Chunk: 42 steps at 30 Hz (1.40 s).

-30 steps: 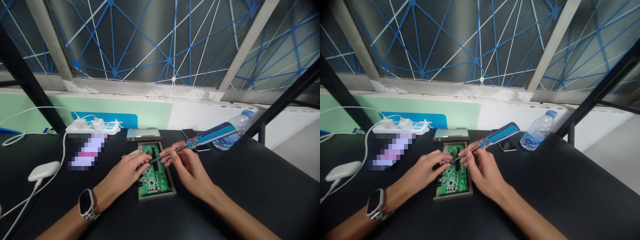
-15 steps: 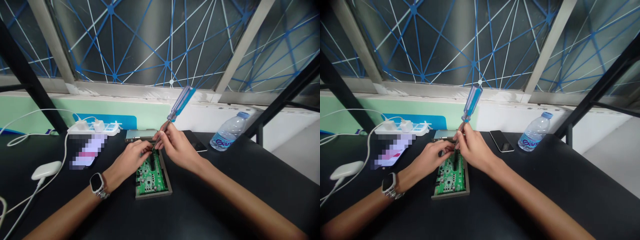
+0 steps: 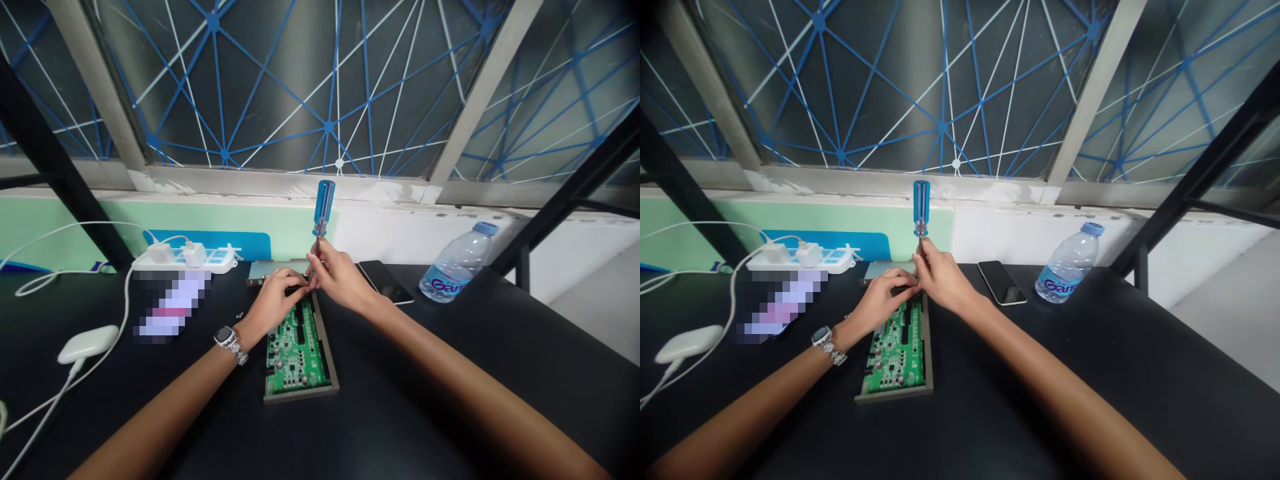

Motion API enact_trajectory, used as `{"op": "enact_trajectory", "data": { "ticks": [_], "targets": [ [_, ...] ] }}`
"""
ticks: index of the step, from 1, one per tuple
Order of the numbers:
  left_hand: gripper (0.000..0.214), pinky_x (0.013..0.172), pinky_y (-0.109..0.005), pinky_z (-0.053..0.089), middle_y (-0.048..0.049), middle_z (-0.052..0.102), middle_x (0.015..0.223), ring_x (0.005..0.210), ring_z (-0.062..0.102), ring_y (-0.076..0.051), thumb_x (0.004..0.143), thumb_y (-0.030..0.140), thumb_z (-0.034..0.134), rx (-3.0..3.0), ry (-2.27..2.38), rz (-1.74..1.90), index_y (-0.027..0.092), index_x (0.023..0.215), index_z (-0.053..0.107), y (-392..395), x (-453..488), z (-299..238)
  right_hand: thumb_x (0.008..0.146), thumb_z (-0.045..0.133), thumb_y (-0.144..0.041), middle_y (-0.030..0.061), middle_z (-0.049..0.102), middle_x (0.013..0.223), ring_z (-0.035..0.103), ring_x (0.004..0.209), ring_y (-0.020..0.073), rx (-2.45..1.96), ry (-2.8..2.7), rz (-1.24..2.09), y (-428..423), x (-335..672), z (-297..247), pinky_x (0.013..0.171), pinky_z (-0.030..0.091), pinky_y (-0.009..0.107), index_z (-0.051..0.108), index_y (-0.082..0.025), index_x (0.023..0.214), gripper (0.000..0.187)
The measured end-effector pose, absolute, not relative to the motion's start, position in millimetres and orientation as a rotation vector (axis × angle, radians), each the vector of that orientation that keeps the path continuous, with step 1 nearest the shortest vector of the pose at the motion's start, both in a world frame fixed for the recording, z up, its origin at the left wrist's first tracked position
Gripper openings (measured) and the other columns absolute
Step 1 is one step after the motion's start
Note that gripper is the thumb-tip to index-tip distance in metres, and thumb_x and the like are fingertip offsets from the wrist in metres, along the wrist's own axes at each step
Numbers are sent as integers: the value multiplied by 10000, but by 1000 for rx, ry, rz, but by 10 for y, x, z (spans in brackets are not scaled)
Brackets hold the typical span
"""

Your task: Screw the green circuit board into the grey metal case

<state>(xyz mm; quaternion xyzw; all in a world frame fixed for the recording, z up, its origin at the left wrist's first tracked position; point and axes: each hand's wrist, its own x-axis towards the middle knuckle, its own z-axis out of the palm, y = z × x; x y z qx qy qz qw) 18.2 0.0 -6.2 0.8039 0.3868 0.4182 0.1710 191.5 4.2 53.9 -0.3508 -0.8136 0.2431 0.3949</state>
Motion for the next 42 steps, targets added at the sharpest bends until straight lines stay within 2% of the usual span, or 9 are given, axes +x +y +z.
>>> {"op": "enact_trajectory", "data": {
  "ticks": [15,23,30,36,42],
  "targets": [
    [165,865,-337,483,-37,682,995,903,636,-199,907,229,609,2293,1214,1128,256,961,763,30,132,-205,995,408,-312,-12,631,732,669,558,143,-873,-2024,696,109,1891,369,592,531,280,436,-229,921,115],
    [136,855,-341,494,-52,669,958,906,642,-212,892,225,606,2309,1241,1123,217,919,740,19,142,-197,990,412,-317,-5,630,747,645,593,138,-903,-2070,646,87,1873,400,621,505,282,442,-226,903,129],
    [77,837,-334,511,-46,734,937,908,682,-223,829,198,656,2120,1200,1245,192,901,681,25,213,-180,973,444,-307,-30,601,635,642,576,147,-889,-2104,655,81,1867,431,605,494,279,434,-229,859,139],
    [48,812,-312,535,-51,757,876,838,715,-207,812,161,643,1906,1094,1316,160,826,689,24,254,-150,969,464,-318,-26,608,635,644,575,144,-885,-2088,670,86,1861,424,602,498,277,451,-220,839,163],
    [103,832,-324,548,-60,772,891,855,723,-215,833,158,624,1891,1068,1310,153,858,724,17,261,-149,941,526,-400,-6,621,688,650,584,148,-953,-2037,704,123,1869,388,576,514,285,474,-209,832,226]
  ]
}}
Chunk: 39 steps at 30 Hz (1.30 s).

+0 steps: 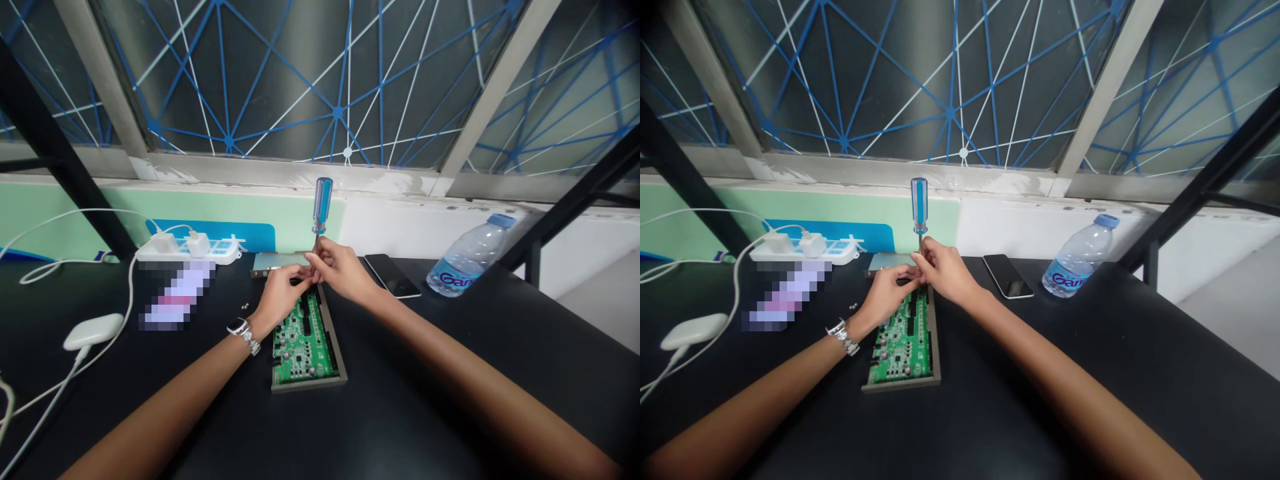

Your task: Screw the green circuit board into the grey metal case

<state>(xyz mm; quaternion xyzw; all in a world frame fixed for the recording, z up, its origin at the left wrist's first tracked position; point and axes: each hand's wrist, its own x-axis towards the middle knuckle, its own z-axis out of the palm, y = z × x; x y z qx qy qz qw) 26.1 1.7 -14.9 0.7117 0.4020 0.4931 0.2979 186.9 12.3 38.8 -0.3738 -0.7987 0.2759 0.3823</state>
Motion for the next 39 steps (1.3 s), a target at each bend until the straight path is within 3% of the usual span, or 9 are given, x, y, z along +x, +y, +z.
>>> {"op": "enact_trajectory", "data": {
  "ticks": [6,9,16,19,25,29,33,39],
  "targets": [
    [136,844,-323,542,-51,777,936,878,722,-223,866,205,621,1917,1098,1258,175,900,749,-23,263,-107,887,594,-370,89,659,1054,685,620,143,-897,-2012,1021,158,1972,547,497,537,272,525,-185,1054,258],
    [159,854,-326,540,-39,777,958,895,719,-226,882,217,602,1937,1093,1232,191,921,754,-23,252,-107,903,546,-305,107,674,1099,699,668,144,-879,-2046,1113,145,2009,629,520,541,261,560,-169,1112,250],
    [203,873,-350,525,-38,762,1018,949,693,-239,905,236,582,2074,1129,1220,221,1014,752,14,221,-156,876,505,-195,70,712,936,688,625,129,-891,-2009,1027,172,2009,560,521,518,254,598,-154,982,147],
    [213,855,-352,519,-31,762,997,936,684,-241,915,234,567,2120,1143,1206,234,1022,753,12,215,-155,842,525,-155,85,714,1000,699,664,139,-896,-2018,1046,160,2006,582,567,549,272,604,-150,1039,212],
    [228,858,-353,521,-33,759,997,934,682,-239,929,248,540,2143,1149,1207,232,1040,739,-6,223,-146,882,550,-251,106,725,1019,707,657,141,-937,-1986,1075,136,1988,623,576,554,273,625,-132,1095,255],
    [189,924,-365,512,-55,743,1065,1025,673,-240,903,269,596,2066,1118,1294,212,1043,709,-16,265,-136,879,585,-307,78,732,906,706,626,149,-946,-1954,1013,168,1974,566,569,549,272,640,-140,1014,221],
    [132,905,-351,524,-58,750,1008,987,694,-232,878,272,642,1947,1083,1390,195,973,691,-26,310,-118,865,617,-322,28,689,727,692,571,150,-945,-1918,963,183,1964,529,550,535,264,631,-150,910,178],
    [90,844,-315,544,-54,755,934,919,715,-222,867,261,653,1871,1031,1398,178,877,685,-25,330,-117,835,672,-358,20,652,737,678,551,143,-923,-1860,912,178,1922,481,530,527,260,602,-155,830,214]
  ]
}}
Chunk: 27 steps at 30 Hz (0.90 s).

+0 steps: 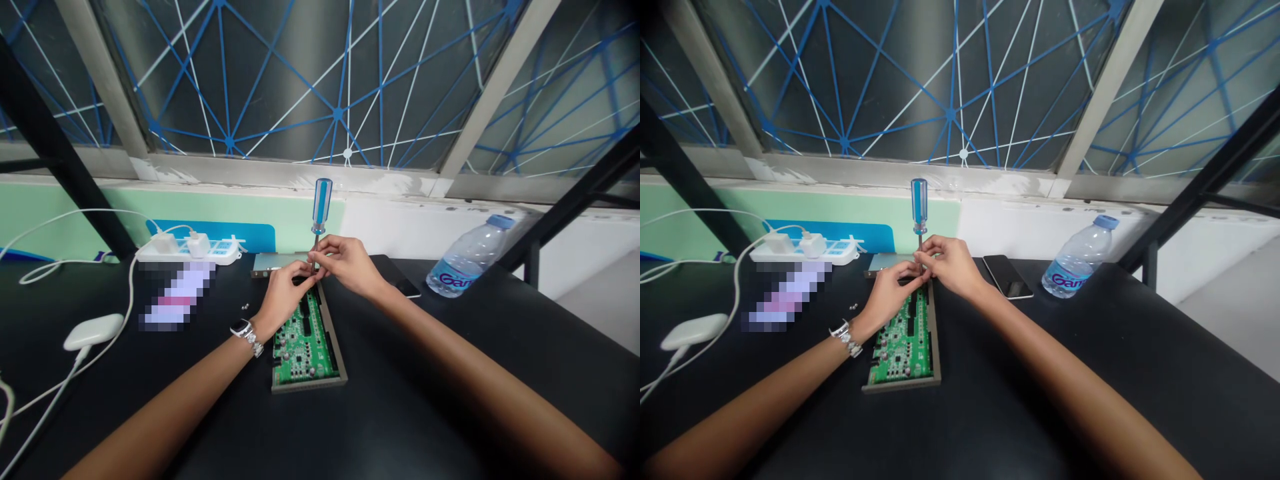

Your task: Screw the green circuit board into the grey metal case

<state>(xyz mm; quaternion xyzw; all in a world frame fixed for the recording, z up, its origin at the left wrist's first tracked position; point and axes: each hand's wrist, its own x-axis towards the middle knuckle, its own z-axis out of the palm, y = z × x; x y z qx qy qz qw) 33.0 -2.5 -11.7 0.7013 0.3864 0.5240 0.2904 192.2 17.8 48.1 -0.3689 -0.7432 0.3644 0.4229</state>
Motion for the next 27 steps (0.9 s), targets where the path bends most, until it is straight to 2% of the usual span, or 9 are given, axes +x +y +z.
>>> {"op": "enact_trajectory", "data": {
  "ticks": [4,8,10,15,20,27],
  "targets": [
    [139,840,-320,542,-68,764,934,910,715,-231,890,266,619,1846,1030,1368,161,882,710,4,323,-140,829,683,-397,37,657,831,672,572,135,-929,-1868,903,175,1918,470,537,535,263,581,-162,874,260],
    [224,876,-322,514,-75,762,993,971,698,-242,934,296,552,1871,989,1284,155,953,724,17,303,-130,860,641,-389,106,658,1103,679,634,132,-889,-1936,1034,162,1950,546,514,537,256,564,-166,1109,343],
    [238,863,-312,506,-66,757,1000,970,691,-235,949,277,520,1920,966,1248,155,986,721,13,292,-116,888,598,-365,128,656,1168,686,661,133,-885,-1955,1103,147,1963,603,525,537,254,561,-157,1166,349],
    [244,822,-312,507,-57,744,948,908,682,-225,960,266,493,2010,981,1232,151,1004,704,11,288,-122,887,578,-287,109,726,1007,697,663,138,-953,-1936,1125,131,1965,650,574,530,253,646,-122,1044,238],
    [206,931,-351,500,-85,726,1069,1033,670,-238,909,301,604,1912,948,1375,177,1063,662,16,322,-149,854,629,-326,35,701,766,689,599,148,-944,-1906,993,180,1949,550,569,512,259,660,-151,891,181],
    [119,828,-310,551,-58,736,894,863,713,-207,838,266,696,1784,975,1480,161,863,648,-4,366,-138,798,700,-406,31,667,749,676,533,157,-980,-1816,861,155,1882,503,524,500,270,600,-165,764,263]
  ]
}}
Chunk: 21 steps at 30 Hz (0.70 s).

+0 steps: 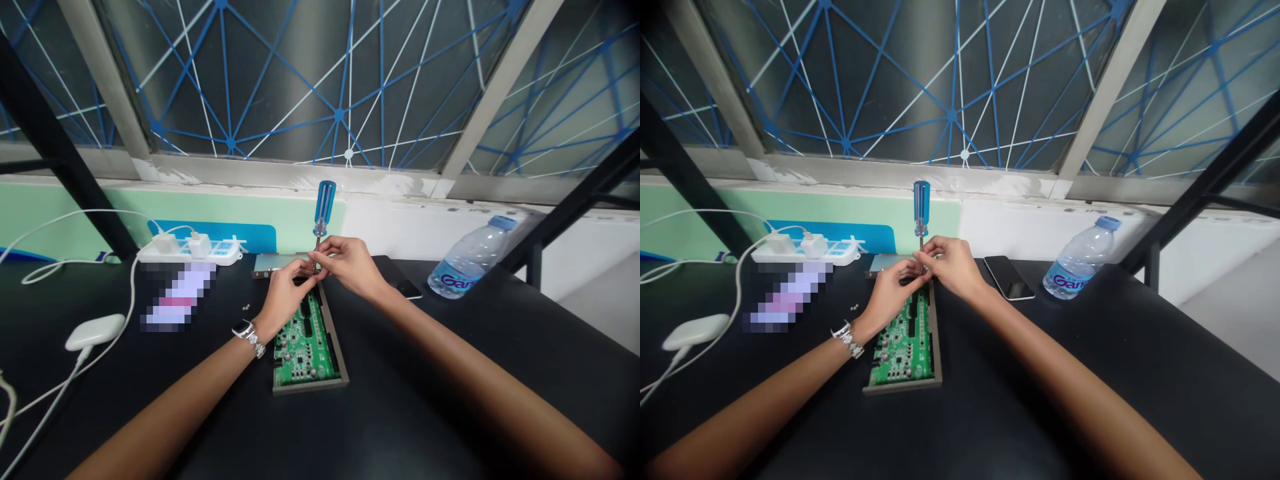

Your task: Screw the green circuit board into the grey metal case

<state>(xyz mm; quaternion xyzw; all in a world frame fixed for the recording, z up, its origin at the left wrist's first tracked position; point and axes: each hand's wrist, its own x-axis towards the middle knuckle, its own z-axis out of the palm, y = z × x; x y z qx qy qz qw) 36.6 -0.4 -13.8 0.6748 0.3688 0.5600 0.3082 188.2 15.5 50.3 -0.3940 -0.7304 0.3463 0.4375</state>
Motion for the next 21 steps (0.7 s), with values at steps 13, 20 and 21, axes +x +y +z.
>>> {"op": "enact_trajectory", "data": {
  "ticks": [13,20,21],
  "targets": [
    [214,951,-365,522,-111,742,1049,1031,693,-241,921,272,578,1697,807,1289,126,1029,691,42,337,-146,890,584,-305,107,685,1112,704,702,143,-913,-1953,1148,147,1987,668,540,533,241,601,-154,1122,277],
    [210,972,-374,509,-108,713,1131,1067,676,-240,916,258,581,1777,807,1293,147,1080,655,29,336,-142,862,599,-260,56,712,833,692,618,144,-954,-1923,1038,144,1970,646,553,517,252,631,-141,935,143],
    [212,973,-372,509,-105,711,1132,1067,677,-239,899,254,608,1766,809,1318,153,1082,642,28,338,-148,850,617,-268,36,696,774,688,609,146,-942,-1916,1016,155,1968,626,548,510,250,625,-150,899,128]
  ]
}}
